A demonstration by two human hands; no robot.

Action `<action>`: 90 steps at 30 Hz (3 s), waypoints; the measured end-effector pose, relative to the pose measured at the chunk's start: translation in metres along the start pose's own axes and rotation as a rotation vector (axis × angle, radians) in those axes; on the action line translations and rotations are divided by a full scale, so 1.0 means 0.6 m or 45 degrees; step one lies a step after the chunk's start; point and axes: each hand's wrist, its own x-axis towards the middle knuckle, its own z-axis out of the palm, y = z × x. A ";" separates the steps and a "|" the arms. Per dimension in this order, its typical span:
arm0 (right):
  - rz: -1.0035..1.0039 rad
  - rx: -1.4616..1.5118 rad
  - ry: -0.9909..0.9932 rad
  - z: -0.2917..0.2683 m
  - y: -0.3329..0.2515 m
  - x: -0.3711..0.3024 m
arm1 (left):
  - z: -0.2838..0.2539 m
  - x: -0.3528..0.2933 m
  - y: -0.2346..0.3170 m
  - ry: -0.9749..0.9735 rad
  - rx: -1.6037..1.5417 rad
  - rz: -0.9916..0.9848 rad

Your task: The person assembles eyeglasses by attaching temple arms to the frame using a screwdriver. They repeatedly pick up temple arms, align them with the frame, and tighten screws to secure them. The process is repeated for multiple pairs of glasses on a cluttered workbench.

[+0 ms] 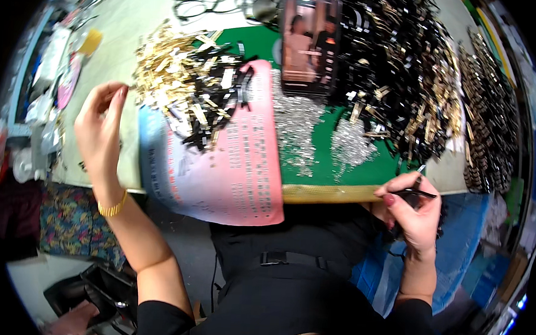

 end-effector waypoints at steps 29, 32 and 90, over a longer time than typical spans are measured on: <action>-0.102 -0.594 -0.259 0.073 0.015 0.009 | 0.186 -0.296 0.224 -0.903 -0.624 0.214; -0.187 -1.360 -0.383 0.037 0.001 0.018 | 0.175 -0.294 0.204 -0.870 -0.650 -0.005; -0.371 -1.316 -0.755 0.158 -0.033 0.102 | 0.154 -0.254 0.121 -0.001 -0.692 -0.218</action>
